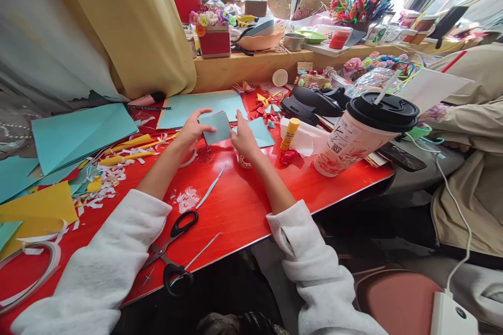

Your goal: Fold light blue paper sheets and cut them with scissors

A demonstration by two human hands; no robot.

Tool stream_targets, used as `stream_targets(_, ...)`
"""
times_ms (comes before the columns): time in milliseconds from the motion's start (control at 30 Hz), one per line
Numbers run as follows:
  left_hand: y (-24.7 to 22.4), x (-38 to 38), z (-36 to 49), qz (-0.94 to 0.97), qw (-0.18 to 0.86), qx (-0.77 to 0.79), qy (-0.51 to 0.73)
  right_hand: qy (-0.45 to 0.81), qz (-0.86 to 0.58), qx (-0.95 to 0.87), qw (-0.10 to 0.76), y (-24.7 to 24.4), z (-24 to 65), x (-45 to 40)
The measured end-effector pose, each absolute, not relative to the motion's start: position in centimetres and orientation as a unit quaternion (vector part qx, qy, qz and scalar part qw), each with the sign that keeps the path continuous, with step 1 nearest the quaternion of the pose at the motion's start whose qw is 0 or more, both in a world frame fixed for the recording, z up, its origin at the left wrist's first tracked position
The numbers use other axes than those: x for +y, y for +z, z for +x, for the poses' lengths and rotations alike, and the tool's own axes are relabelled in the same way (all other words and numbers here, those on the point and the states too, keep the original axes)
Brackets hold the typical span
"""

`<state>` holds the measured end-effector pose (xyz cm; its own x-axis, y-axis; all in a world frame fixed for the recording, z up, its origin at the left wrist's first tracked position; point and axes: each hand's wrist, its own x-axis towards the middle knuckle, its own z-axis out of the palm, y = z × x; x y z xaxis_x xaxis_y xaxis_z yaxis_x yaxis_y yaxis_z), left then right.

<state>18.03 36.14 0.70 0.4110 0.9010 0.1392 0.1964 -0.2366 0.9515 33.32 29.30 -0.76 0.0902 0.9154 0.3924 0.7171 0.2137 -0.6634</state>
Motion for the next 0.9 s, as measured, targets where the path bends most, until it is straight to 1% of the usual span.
stream_targets(100,0.5,36.3,17.8,0.694,0.478,0.435,0.317,0.103,-0.611,-0.696,0.362,-1.0,33.1,28.9)
stream_targets(200,0.1,36.2,18.0,0.702,0.437,0.471,0.306,0.082,-0.612,-0.708,0.343,-1.7,32.8,28.7)
stream_targets(333,0.2,36.0,18.5,0.698,0.376,0.499,0.350,0.048,-0.629,-0.680,0.374,-1.0,33.2,29.0)
stream_targets(467,2.5,36.5,17.7,0.635,0.347,0.519,0.455,0.016,-0.637,-0.632,0.441,2.8,32.0,26.1)
stream_targets(500,3.5,36.9,17.2,0.607,0.345,0.525,0.487,0.028,-0.617,-0.626,0.475,3.9,30.8,24.3)
stream_targets(533,4.6,37.4,16.6,0.574,0.346,0.532,0.517,0.059,-0.584,-0.648,0.485,4.9,29.3,22.1)
stream_targets(567,5.7,38.0,15.9,0.540,0.349,0.540,0.543,0.102,-0.542,-0.688,0.472,5.8,27.4,19.6)
stream_targets(633,8.0,39.3,14.1,0.466,0.362,0.558,0.584,0.205,-0.418,-0.807,0.363,6.7,23.1,14.4)
stream_targets(667,8.9,39.8,13.1,0.429,0.370,0.567,0.598,0.241,-0.377,-0.828,0.339,6.9,20.9,12.2)
stream_targets(700,9.8,40.2,11.9,0.388,0.376,0.575,0.615,0.255,-0.375,-0.821,0.347,6.8,18.9,10.3)
stream_targets(767,10.8,40.5,9.2,0.330,0.374,0.582,0.642,0.250,-0.408,-0.771,0.420,6.5,15.8,7.9)
stream_targets(800,11.1,40.2,7.8,0.320,0.376,0.575,0.652,0.259,-0.426,-0.748,0.439,6.4,14.8,7.2)
stream_targets(867,11.5,39.1,4.7,0.340,0.394,0.545,0.658,0.269,-0.435,-0.721,0.467,6.2,13.3,6.3)
stream_targets(900,11.7,38.3,3.3,0.365,0.410,0.522,0.653,0.279,-0.431,-0.719,0.468,6.1,12.8,5.8)
